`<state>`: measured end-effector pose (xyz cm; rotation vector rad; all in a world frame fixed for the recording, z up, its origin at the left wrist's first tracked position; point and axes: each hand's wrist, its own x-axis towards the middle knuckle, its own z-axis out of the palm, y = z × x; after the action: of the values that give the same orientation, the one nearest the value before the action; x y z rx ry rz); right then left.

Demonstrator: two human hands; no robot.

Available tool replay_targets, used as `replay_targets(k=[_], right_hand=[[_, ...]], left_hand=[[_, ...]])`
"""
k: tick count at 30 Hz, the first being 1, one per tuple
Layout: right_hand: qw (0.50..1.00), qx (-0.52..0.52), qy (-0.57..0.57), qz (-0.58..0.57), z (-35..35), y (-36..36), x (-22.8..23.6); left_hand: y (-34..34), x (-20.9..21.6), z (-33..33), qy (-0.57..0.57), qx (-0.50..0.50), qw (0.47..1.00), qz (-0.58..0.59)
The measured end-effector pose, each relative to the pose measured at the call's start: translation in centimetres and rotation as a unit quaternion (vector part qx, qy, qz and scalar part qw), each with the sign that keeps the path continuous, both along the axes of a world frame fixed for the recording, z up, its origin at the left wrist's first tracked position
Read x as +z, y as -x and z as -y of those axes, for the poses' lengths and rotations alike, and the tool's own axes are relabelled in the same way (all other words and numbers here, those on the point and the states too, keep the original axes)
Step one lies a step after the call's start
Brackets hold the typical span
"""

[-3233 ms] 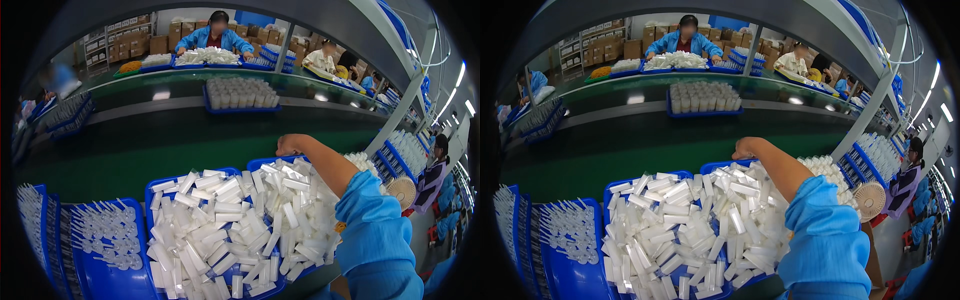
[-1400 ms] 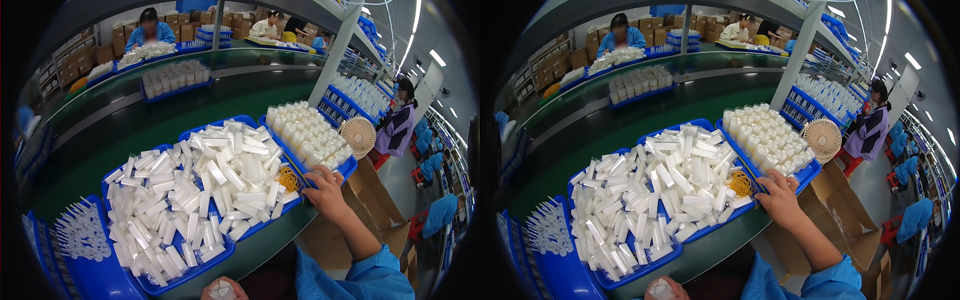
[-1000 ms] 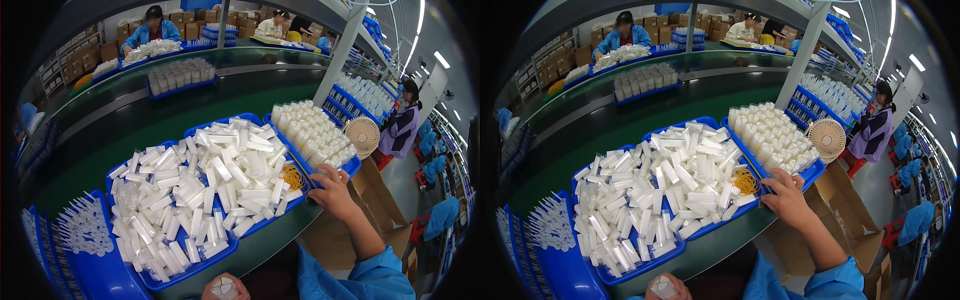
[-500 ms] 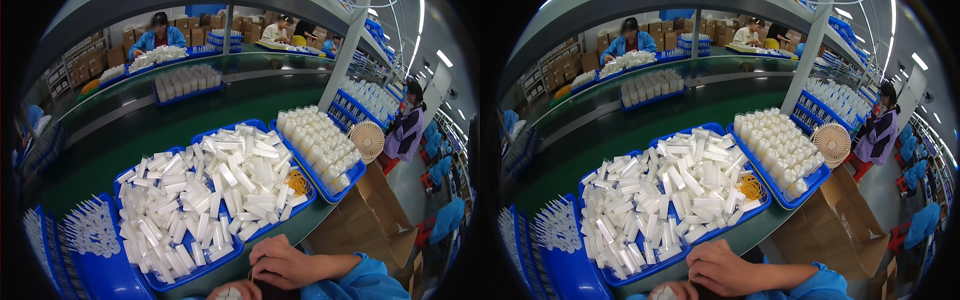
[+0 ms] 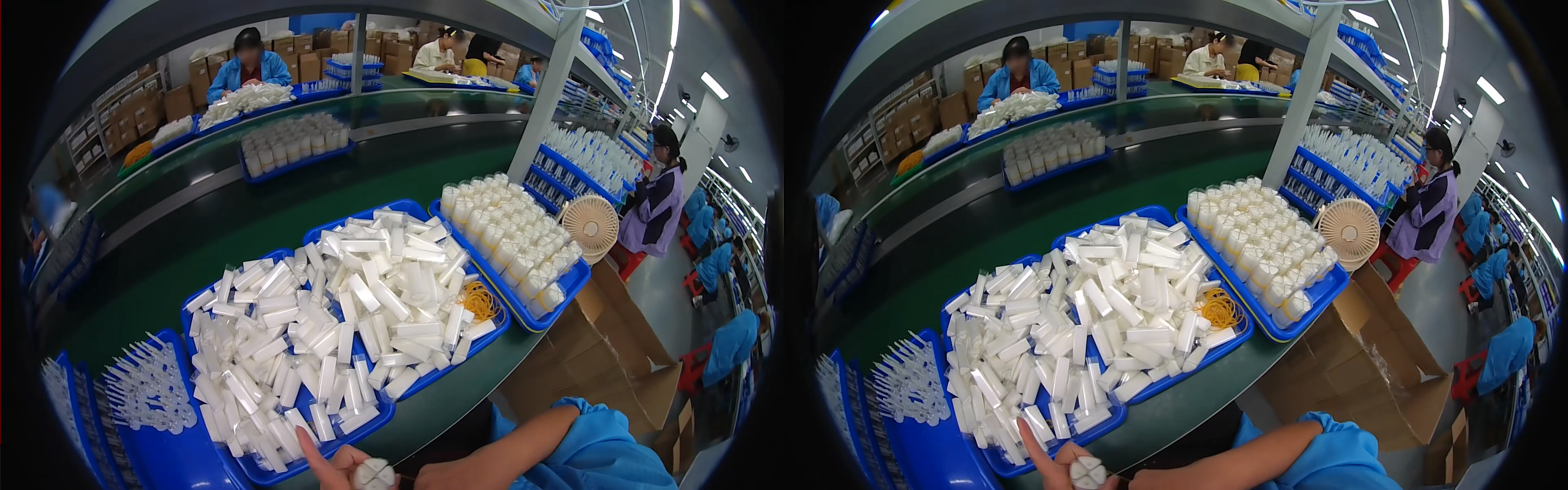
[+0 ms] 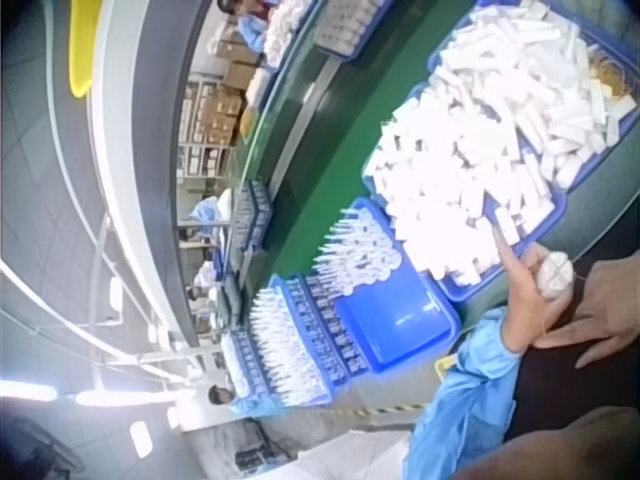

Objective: The recorder is assembling small white plastic pump or dispenser parts at a factory workstation, grouping them with rubber bands.

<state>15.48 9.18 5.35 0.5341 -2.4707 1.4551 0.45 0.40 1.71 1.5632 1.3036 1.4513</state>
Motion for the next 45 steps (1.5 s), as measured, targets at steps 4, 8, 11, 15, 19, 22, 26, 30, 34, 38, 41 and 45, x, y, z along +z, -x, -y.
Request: replay_targets(k=[4, 8, 11, 15, 19, 22, 26, 30, 34, 38, 41, 45], right_hand=[[0.938, 0.122, 0.317, 0.070, -1.0, -0.2, -1.8], [0.708, 0.009, 0.702, 0.081, -1.7, -0.9, -5.5], [0.875, -0.036, 0.467, 0.124, -3.5, 0.1, -5.2], [0.963, -0.143, 0.159, 0.166, -3.9, 0.7, -3.4], [0.948, -0.269, 0.055, 0.163, -2.3, 1.0, -2.2], [0.945, -0.313, 0.036, 0.092, -1.7, 1.5, -2.3], [0.919, -0.337, 0.194, 0.058, -2.9, 0.3, -2.5], [0.892, -0.350, 0.282, 0.054, -2.3, 0.6, -2.8], [0.919, -0.363, 0.139, 0.071, -2.2, 1.4, -3.6], [0.901, -0.390, 0.185, 0.050, -0.5, 2.5, -4.4], [0.889, -0.406, 0.209, 0.041, 0.2, 2.9, -4.9], [0.880, -0.418, 0.218, 0.060, 0.4, 3.0, -4.8]], left_hand=[[0.2, -0.5, 0.8, -0.014, 0.022, 0.963, 0.270], [-0.3, -1.4, 1.3, -0.053, 0.068, 0.954, 0.287], [-0.1, -2.1, 0.6, -0.064, 0.078, 0.994, -0.036], [-0.3, -3.7, 0.5, 0.039, 0.046, 0.998, -0.029], [0.2, -3.8, -0.3, 0.000, -0.003, 0.991, -0.133], [0.1, -3.1, 0.8, 0.096, -0.019, 0.993, -0.060], [0.8, -2.1, 0.9, 0.023, 0.041, 0.999, 0.005], [0.8, -2.9, 0.9, 0.031, -0.008, 0.995, 0.092], [-1.0, -2.8, 0.4, 0.002, 0.026, 0.984, 0.178], [-1.1, -3.3, 0.3, -0.009, 0.096, 0.993, 0.068], [-0.9, -3.0, 0.3, 0.009, 0.051, 0.985, 0.163], [-0.8, -3.6, 0.4, 0.005, 0.042, 0.985, 0.165]])
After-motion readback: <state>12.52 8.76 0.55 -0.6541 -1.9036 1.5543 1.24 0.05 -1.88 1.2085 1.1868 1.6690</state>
